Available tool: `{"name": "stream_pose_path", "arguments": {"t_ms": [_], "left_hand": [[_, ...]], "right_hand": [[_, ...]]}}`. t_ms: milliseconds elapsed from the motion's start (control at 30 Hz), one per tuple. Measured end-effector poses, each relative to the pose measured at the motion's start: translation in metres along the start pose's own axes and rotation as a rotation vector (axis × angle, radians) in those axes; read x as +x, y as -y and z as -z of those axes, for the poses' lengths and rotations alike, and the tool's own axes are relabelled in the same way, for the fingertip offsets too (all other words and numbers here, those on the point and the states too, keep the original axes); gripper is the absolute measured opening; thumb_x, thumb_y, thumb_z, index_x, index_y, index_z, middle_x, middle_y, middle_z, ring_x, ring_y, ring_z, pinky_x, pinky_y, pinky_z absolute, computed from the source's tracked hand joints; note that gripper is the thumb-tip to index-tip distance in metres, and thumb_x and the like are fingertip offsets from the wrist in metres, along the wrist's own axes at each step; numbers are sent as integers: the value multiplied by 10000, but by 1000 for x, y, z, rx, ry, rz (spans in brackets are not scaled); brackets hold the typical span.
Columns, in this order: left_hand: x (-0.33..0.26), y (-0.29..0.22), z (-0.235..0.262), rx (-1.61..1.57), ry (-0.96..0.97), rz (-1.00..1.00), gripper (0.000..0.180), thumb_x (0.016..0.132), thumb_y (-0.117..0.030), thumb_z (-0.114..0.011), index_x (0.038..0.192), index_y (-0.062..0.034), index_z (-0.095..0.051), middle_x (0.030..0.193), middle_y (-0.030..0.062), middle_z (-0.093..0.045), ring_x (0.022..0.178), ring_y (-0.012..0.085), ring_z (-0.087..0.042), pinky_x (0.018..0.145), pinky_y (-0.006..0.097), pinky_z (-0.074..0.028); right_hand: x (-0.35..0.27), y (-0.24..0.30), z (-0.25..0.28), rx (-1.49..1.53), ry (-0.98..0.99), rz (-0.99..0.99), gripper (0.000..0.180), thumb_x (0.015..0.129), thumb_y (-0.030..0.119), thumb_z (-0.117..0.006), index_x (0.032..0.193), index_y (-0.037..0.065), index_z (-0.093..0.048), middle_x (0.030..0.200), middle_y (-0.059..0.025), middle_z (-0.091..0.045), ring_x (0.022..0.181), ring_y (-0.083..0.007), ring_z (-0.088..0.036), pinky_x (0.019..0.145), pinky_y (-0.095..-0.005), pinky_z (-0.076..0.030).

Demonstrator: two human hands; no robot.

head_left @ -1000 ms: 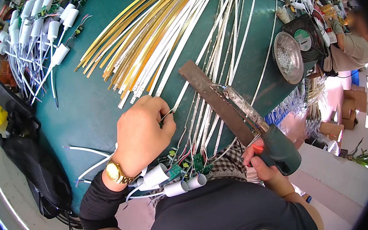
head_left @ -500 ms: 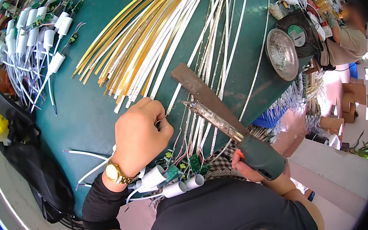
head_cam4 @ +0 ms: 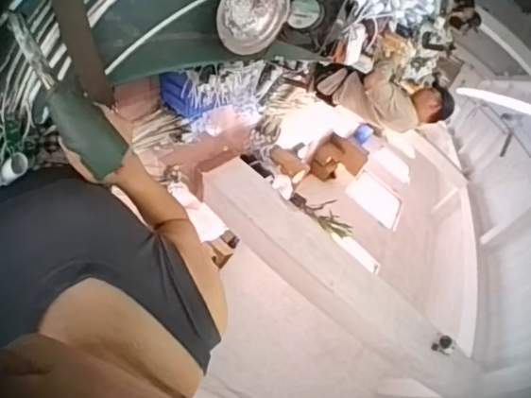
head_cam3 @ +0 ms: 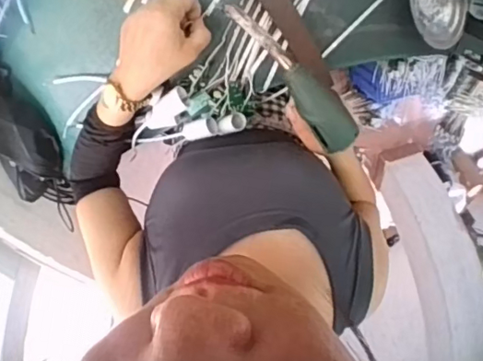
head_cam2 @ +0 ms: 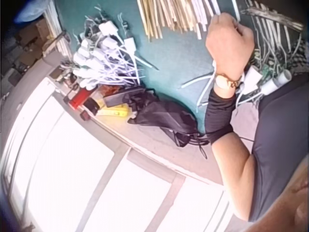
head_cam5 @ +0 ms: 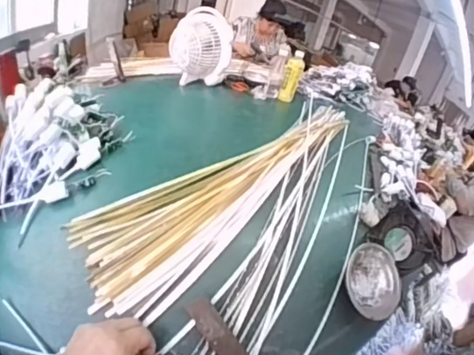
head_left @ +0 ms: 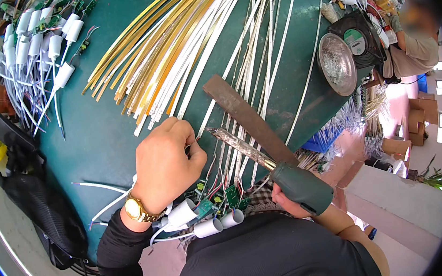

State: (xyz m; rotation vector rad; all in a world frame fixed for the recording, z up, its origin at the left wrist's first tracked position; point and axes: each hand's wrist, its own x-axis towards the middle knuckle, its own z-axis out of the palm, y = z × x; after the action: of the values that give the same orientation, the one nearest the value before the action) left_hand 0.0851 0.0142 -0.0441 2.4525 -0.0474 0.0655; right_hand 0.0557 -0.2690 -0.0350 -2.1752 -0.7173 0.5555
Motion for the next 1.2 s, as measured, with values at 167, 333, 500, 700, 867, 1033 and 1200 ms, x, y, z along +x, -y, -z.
{"name": "stream_pose_path", "arguments": {"t_ms": [167,333,500,700,867,1033,1200], "left_hand": [[0,2,0,-16,-13,-7,114,641,-11,-638,691,-45,-541,680,91,-529,572,268,-544,527,351,-429],[2,1,-3,9,-12,-25,115,630,-14,-639,686,-46,-544,674,91,-524,567,269,-541,524,349,-428],[2,2,-3,12,-16,-14,116,627,-18,-641,682,-45,-542,669,89,-520,564,267,-539,522,350,-426],[2,3,-1,2,1,6,112,631,-30,-644,677,-46,-544,664,80,-515,560,263,-535,520,350,-424],[1,4,-2,21,-1,-1,109,634,-39,-646,676,-49,-546,663,78,-515,563,267,-535,523,356,-426],[2,4,-2,2,-10,-7,105,638,-40,-646,674,-51,-547,658,76,-515,565,270,-543,520,360,-429],[3,3,1,-13,36,10,66,667,-51,-630,669,-46,-564,691,108,-552,637,328,-580,562,424,-463]], "right_hand": [[-18,-33,-22,-209,-118,102,373,684,191,-734,1037,88,-672,951,-67,-662,746,-218,-656,592,-299,-522],[-36,-60,-39,290,-27,-163,376,646,196,-759,977,50,-655,886,-78,-634,688,-231,-644,565,-314,-507],[-1,-18,-2,-248,-32,219,362,666,214,-751,970,44,-650,880,-75,-620,675,-232,-644,558,-322,-503],[-6,-16,-10,-222,-29,78,227,713,147,-712,915,83,-631,766,-85,-608,665,-261,-619,604,-348,-496],[6,13,6,-216,18,-25,100,760,93,-647,834,57,-590,727,-78,-576,649,-251,-585,595,-345,-470],[3,10,6,-145,-23,27,79,775,100,-635,809,60,-576,712,-70,-572,641,-226,-572,605,-333,-464],[0,10,3,-106,-6,-29,58,800,104,-619,797,61,-580,706,-61,-569,655,-207,-570,615,-327,-457]]}}
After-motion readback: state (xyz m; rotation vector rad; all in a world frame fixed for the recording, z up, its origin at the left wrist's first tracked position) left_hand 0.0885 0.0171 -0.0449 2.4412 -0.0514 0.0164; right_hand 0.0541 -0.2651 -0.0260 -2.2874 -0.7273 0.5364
